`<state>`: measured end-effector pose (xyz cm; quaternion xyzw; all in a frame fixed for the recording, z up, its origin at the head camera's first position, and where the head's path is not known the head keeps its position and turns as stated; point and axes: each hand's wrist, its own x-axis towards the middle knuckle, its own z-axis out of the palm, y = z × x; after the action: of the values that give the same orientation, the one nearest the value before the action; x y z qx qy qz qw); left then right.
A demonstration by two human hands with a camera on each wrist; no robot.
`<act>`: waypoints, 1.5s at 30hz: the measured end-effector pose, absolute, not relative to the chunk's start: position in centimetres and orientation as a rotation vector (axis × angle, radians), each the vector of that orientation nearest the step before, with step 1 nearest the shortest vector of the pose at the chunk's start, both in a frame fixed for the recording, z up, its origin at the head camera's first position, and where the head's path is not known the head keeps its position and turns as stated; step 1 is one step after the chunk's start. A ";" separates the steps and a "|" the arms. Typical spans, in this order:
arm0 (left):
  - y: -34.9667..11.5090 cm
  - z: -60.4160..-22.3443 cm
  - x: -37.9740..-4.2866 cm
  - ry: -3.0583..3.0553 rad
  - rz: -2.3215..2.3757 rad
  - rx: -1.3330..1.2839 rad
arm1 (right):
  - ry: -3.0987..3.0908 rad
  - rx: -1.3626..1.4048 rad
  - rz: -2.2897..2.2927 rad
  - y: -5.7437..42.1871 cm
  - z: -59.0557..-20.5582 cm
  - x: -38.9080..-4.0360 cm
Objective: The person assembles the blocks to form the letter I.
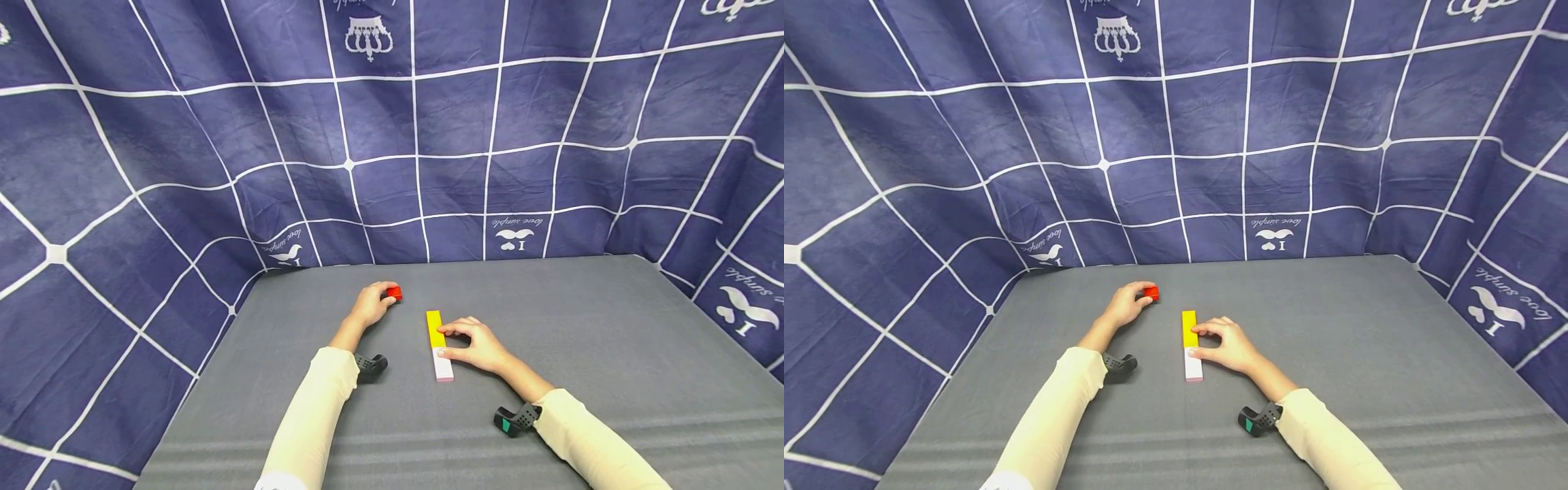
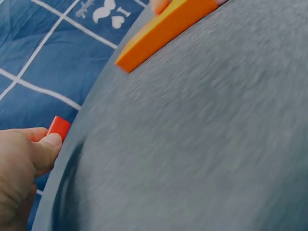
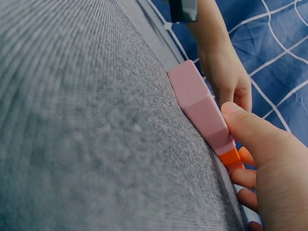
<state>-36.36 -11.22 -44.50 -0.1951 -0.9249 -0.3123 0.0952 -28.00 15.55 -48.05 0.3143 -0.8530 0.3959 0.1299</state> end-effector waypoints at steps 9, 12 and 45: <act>-8.5 -45.0 -36.1 -2.781 -0.946 -0.617 | -2.474 0.912 1.144 15.4 -48.0 -28.2; -7.6 -45.0 -36.1 -2.786 -0.947 -0.629 | -2.476 0.907 1.144 15.4 -48.0 -28.1; -5.9 -45.4 -35.9 -2.798 -0.869 -0.794 | -2.426 0.848 1.335 15.8 -47.5 -28.0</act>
<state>-35.88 -5.90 -45.39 -0.2612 -0.9205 -0.2857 0.0532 -27.99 15.79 -47.51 0.2906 -0.8314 0.4575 0.1225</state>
